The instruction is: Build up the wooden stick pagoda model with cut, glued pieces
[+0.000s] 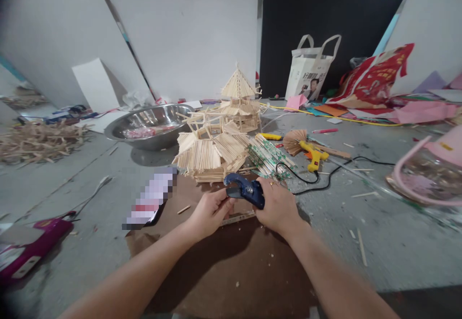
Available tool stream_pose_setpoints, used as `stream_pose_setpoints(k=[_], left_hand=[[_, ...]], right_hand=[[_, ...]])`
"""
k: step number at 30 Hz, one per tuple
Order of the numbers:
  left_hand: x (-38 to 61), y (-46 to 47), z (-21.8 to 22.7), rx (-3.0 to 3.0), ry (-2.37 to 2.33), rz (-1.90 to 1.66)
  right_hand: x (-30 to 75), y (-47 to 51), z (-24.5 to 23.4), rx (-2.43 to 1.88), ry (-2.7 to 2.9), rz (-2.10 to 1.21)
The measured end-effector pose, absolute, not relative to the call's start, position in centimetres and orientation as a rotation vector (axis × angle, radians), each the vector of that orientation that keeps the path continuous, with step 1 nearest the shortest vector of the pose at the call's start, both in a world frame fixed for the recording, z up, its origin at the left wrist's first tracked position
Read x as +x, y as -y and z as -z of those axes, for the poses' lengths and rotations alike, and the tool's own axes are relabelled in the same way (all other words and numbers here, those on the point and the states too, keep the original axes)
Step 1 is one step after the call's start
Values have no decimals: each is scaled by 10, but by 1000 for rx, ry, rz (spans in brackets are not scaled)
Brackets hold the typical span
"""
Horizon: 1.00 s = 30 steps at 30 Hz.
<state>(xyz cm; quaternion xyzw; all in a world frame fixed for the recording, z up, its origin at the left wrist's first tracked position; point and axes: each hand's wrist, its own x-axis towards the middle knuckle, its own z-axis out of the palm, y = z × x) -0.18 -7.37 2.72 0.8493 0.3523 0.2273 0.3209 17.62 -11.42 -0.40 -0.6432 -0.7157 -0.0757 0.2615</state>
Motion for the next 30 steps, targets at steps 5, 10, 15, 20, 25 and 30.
stream_pose_setpoints(k=[5,10,15,20,25,30], left_hand=[[-2,73,-26,2235,-925,-606],[-1,74,-26,2253,-899,-616],[-1,75,-27,2300,-906,-613],[-2,75,-25,2331,-903,-601],[-3,76,-28,2423,-869,-614],[-2,78,-32,2427,-877,-594]], right_hand=[[170,117,1,-1700,1997,176],[169,117,1,-1736,1996,171],[168,119,-1,-1759,2013,188],[168,119,-2,-1771,2025,179],[168,119,-1,-1784,2016,171],[166,121,2,-1843,1994,153]])
